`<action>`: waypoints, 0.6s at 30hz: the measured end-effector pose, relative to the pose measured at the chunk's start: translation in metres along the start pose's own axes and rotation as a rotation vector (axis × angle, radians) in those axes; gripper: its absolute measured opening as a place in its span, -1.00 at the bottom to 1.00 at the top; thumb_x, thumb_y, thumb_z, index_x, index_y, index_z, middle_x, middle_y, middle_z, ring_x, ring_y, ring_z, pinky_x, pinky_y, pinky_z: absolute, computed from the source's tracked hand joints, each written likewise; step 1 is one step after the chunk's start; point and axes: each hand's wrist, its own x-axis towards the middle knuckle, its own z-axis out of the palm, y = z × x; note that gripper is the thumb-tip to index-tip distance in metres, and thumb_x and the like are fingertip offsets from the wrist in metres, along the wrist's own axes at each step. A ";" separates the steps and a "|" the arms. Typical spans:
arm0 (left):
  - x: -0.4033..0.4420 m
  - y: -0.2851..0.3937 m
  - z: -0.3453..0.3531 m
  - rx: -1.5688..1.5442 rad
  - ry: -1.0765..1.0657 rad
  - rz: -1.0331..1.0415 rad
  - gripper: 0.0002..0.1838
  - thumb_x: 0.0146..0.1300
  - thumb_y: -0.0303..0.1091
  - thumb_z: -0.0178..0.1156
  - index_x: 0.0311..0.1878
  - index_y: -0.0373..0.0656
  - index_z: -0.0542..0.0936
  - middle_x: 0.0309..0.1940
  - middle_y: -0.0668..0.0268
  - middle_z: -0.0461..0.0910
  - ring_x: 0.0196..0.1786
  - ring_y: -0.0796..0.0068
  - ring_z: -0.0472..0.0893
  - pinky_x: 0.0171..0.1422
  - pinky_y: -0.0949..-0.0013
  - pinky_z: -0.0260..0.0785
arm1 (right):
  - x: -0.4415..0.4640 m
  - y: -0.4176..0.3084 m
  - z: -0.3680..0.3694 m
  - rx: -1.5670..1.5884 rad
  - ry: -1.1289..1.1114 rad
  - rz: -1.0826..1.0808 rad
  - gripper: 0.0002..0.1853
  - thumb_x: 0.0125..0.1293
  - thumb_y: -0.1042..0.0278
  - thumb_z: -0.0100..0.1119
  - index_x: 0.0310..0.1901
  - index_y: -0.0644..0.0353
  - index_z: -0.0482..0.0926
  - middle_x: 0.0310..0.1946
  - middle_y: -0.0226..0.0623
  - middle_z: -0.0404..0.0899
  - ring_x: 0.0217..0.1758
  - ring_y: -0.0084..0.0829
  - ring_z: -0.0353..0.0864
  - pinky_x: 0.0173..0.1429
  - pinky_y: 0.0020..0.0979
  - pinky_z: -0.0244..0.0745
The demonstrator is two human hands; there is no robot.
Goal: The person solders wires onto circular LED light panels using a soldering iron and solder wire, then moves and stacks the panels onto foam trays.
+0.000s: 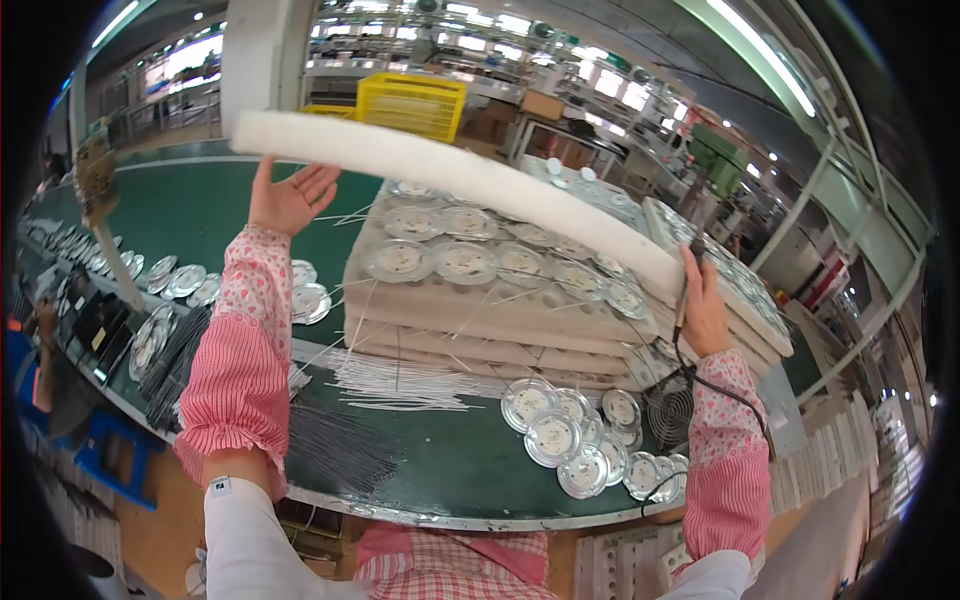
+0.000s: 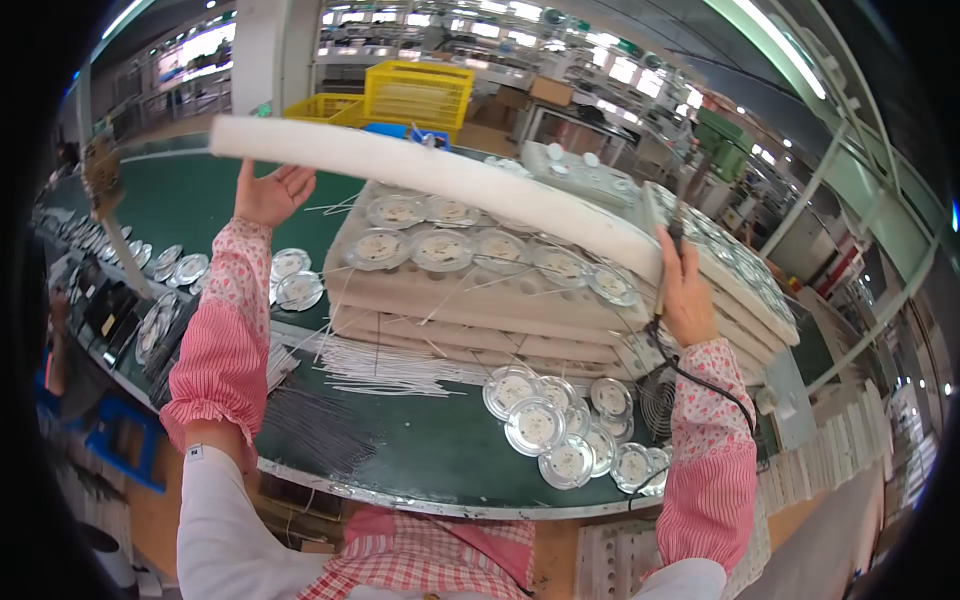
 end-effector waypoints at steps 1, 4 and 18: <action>0.011 0.002 -0.017 0.141 -0.177 0.076 -0.27 0.42 0.21 0.09 0.38 -0.23 0.41 0.32 0.11 0.52 0.36 0.26 0.51 0.43 -0.13 0.33 | -0.005 0.016 0.015 -0.037 0.022 -0.014 -0.17 0.25 0.73 0.00 0.55 -0.10 0.16 0.27 0.19 0.37 -0.08 0.16 0.63 -0.13 -0.09 0.58; 0.032 0.009 -0.055 0.451 -0.403 0.182 -0.30 0.37 0.09 0.21 0.31 -0.33 0.44 0.20 0.04 0.59 0.29 0.26 0.58 0.35 0.01 0.46 | -0.022 0.044 0.051 -0.102 0.050 -0.099 -0.22 0.29 0.71 0.01 0.53 -0.09 0.22 0.24 0.16 0.42 -0.04 0.11 0.62 -0.05 -0.13 0.58; 0.031 -0.061 -0.065 1.371 -0.028 0.350 -0.46 0.27 -0.08 0.34 0.12 -0.38 0.67 -0.03 0.13 0.74 0.04 0.35 0.69 0.22 0.36 0.46 | -0.081 0.055 0.096 -0.081 -0.190 0.035 -0.22 0.27 0.71 -0.02 0.54 -0.03 0.19 0.31 0.17 0.38 0.23 0.15 0.52 0.24 -0.10 0.50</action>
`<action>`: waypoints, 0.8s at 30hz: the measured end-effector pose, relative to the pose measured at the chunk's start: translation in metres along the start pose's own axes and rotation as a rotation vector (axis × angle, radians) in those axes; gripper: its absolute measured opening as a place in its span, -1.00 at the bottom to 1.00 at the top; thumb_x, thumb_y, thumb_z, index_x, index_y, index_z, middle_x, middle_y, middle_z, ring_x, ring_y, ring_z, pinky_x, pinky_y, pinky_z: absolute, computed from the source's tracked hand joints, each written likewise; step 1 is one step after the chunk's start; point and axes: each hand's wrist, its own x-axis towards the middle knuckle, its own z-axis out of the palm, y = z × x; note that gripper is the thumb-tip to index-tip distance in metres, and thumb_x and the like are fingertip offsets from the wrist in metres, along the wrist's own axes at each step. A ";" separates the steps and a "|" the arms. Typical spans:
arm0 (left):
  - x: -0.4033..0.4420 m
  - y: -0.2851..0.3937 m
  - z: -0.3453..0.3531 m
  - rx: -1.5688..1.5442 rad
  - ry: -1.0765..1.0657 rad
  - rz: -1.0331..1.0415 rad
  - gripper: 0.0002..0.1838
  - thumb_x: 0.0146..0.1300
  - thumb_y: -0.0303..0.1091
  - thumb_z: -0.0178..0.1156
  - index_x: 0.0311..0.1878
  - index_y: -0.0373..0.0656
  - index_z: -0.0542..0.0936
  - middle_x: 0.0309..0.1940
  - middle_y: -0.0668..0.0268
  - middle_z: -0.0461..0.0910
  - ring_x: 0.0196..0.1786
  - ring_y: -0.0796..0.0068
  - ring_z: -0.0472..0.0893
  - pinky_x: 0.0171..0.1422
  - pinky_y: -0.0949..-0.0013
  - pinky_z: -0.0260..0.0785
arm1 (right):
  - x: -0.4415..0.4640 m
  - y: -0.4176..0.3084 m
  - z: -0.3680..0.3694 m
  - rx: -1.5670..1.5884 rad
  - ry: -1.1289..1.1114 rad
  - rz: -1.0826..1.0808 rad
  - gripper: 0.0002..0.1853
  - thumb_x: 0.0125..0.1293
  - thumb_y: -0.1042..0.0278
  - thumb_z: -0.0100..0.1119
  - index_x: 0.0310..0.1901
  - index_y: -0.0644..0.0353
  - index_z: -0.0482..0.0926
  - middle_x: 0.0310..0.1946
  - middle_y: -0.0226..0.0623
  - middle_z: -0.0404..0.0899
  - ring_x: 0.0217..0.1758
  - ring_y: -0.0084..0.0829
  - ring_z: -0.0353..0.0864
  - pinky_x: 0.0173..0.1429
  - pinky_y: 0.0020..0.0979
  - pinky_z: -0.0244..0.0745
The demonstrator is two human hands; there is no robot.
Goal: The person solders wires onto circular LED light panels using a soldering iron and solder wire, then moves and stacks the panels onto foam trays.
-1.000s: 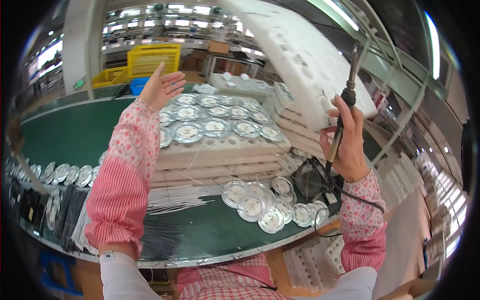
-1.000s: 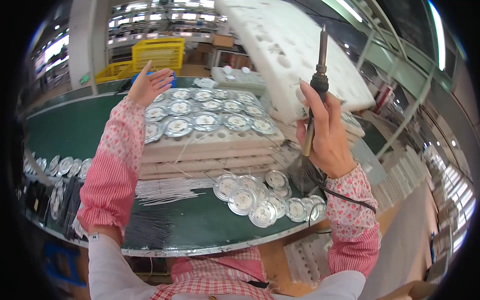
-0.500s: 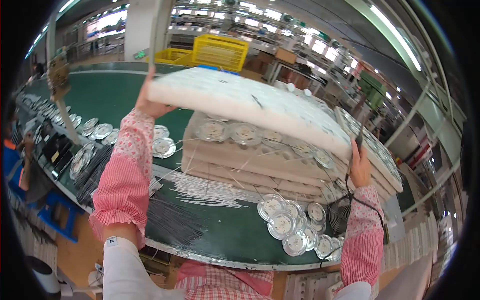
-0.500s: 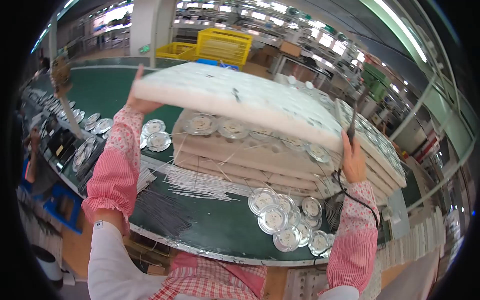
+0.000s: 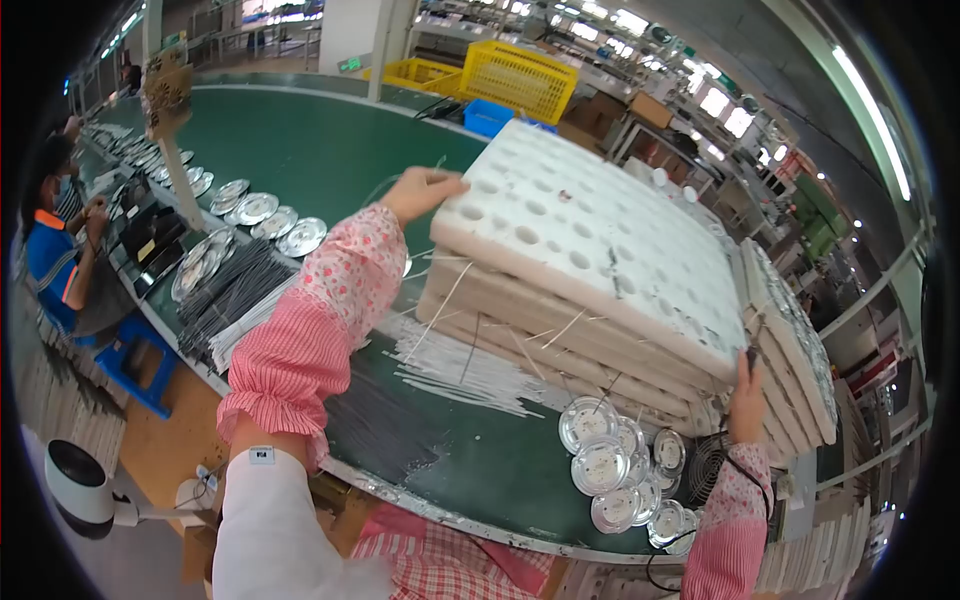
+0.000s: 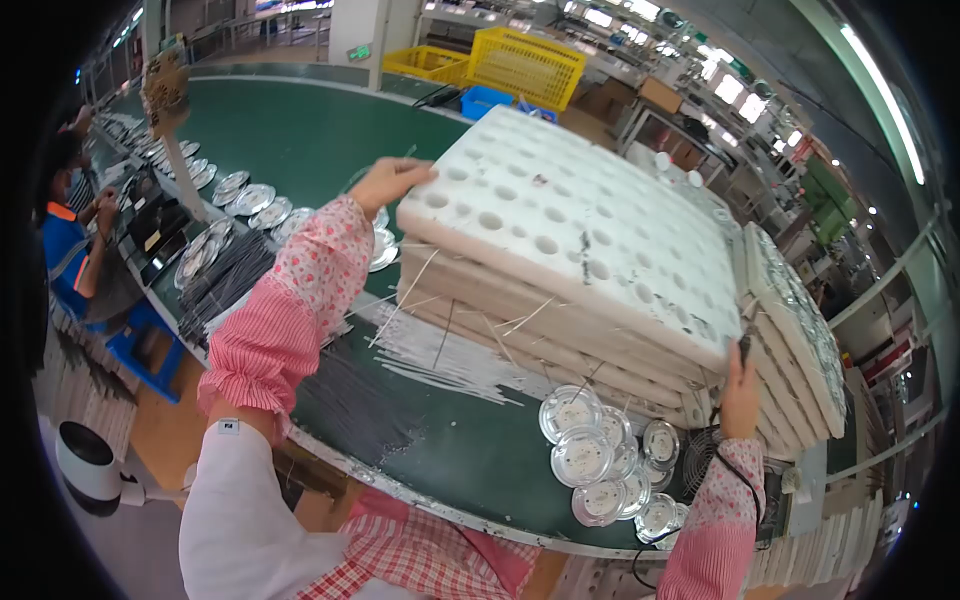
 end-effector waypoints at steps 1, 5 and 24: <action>-0.008 0.001 -0.015 0.039 0.044 0.120 -0.47 0.27 0.00 0.32 0.08 -0.29 0.71 -0.05 0.15 0.76 0.04 0.31 0.70 0.21 0.33 0.47 | -0.002 -0.005 0.001 0.008 0.019 -0.003 -0.22 0.27 0.71 -0.03 0.54 -0.01 0.19 0.32 0.18 0.37 0.25 0.16 0.50 0.26 -0.09 0.48; -0.028 -0.057 -0.081 0.842 0.113 -0.036 -0.23 0.11 0.25 0.37 0.23 -0.15 0.62 0.17 0.12 0.63 0.24 0.11 0.60 0.34 0.03 0.38 | -0.020 -0.014 -0.038 0.095 0.063 0.117 -0.25 0.28 0.73 -0.02 0.53 0.16 0.20 0.36 0.18 0.33 0.36 0.09 0.43 0.41 -0.19 0.34; 0.017 -0.167 -0.100 0.783 -0.110 -0.376 0.38 -0.43 0.23 0.68 0.44 -0.36 0.22 0.20 -0.17 0.53 0.25 -0.09 0.57 0.32 0.14 0.45 | -0.077 -0.145 -0.144 -0.113 0.132 0.226 -0.51 0.54 0.21 0.01 0.42 0.17 0.39 0.24 0.23 0.47 0.15 0.21 0.55 0.09 0.02 0.56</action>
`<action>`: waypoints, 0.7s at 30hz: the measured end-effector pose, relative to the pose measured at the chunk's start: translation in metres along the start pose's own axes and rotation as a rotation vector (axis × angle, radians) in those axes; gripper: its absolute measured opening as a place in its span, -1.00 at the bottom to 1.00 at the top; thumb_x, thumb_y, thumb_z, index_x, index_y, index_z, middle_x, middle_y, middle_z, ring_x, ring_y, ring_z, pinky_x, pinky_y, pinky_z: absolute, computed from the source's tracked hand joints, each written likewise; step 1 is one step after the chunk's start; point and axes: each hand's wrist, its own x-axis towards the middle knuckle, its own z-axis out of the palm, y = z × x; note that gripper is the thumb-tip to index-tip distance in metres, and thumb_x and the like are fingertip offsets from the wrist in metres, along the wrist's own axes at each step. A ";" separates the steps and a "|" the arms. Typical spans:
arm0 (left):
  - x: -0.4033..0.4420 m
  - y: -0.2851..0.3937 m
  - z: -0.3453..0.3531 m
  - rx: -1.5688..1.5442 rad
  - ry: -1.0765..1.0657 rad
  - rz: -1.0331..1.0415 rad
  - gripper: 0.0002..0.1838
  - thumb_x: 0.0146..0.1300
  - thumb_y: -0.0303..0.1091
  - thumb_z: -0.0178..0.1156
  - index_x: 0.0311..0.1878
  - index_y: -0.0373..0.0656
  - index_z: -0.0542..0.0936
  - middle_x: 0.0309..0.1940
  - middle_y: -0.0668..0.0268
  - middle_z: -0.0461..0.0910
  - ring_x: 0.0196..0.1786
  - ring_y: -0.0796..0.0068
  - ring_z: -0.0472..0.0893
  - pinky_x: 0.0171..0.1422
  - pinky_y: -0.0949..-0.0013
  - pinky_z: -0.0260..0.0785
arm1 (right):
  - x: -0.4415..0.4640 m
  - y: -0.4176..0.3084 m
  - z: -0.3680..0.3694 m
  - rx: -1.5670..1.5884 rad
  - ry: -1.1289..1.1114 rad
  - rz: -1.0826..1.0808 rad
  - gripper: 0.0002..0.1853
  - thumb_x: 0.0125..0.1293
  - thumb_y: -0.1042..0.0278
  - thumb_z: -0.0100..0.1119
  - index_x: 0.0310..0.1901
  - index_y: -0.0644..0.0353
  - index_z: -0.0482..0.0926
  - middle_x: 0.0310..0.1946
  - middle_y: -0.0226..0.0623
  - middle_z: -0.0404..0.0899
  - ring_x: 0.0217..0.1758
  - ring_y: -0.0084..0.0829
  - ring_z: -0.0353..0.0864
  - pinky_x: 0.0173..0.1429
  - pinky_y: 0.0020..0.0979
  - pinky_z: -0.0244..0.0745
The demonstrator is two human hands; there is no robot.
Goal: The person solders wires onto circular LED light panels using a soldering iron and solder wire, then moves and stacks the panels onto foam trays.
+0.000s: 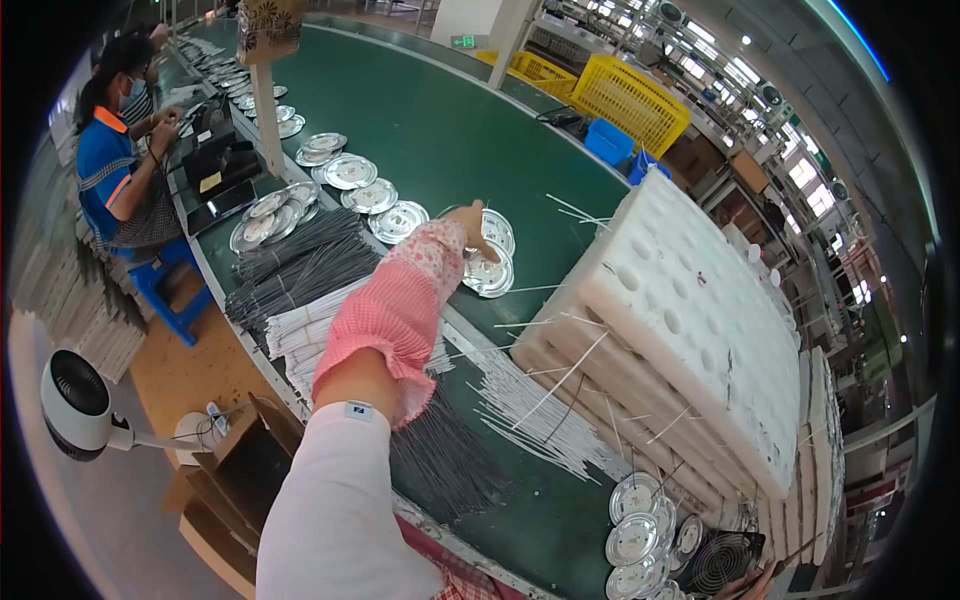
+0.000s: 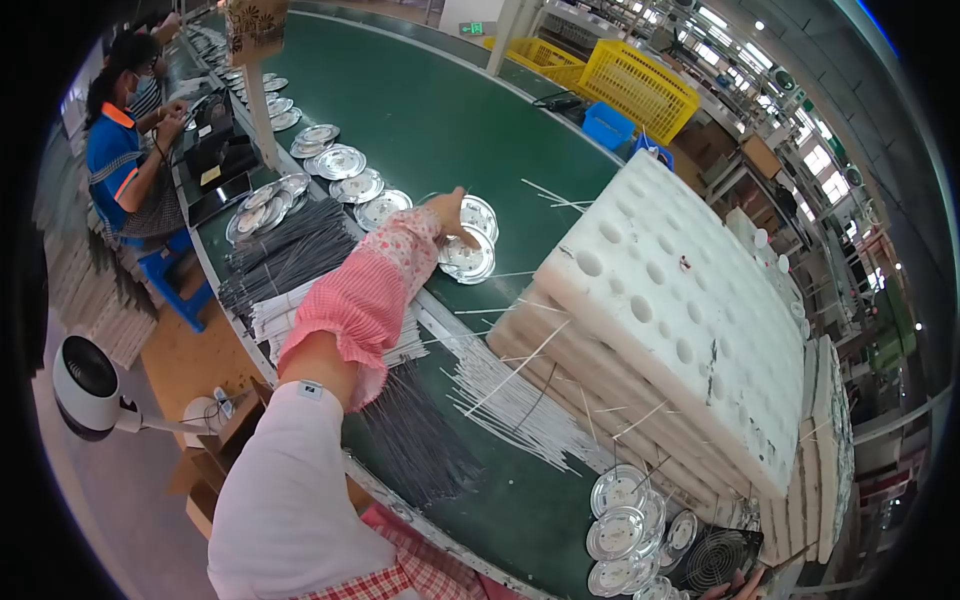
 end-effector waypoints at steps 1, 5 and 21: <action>0.000 -0.004 -0.007 -0.017 0.045 -0.011 0.35 -0.43 0.22 0.68 0.42 -0.38 0.26 0.18 -0.17 0.55 0.24 -0.08 0.58 0.31 0.15 0.46 | -0.002 -0.004 0.000 -0.027 0.017 -0.015 -0.52 0.53 0.21 0.03 0.41 0.17 0.42 0.19 0.22 0.51 0.09 0.19 0.58 0.06 0.01 0.56; 0.000 -0.034 -0.052 -0.062 0.125 -0.074 0.11 -0.39 0.16 0.67 0.22 -0.42 0.53 0.11 -0.16 0.62 0.18 0.00 0.64 0.25 0.18 0.50 | -0.003 -0.023 -0.006 -0.097 0.022 0.000 -0.56 0.48 0.26 0.08 0.34 0.17 0.49 0.01 0.14 0.59 -0.10 0.12 0.61 -0.04 -0.04 0.54; -0.046 -0.046 -0.094 0.409 -0.242 0.003 0.15 -0.49 0.48 0.52 0.19 -0.16 0.63 0.09 0.04 0.68 0.23 -0.01 0.61 0.51 -0.04 0.18 | 0.019 -0.065 -0.002 -0.003 -0.012 -0.047 -0.59 0.49 0.38 0.00 0.31 0.27 0.51 -0.06 0.16 0.62 -0.18 0.15 0.62 -0.13 -0.07 0.54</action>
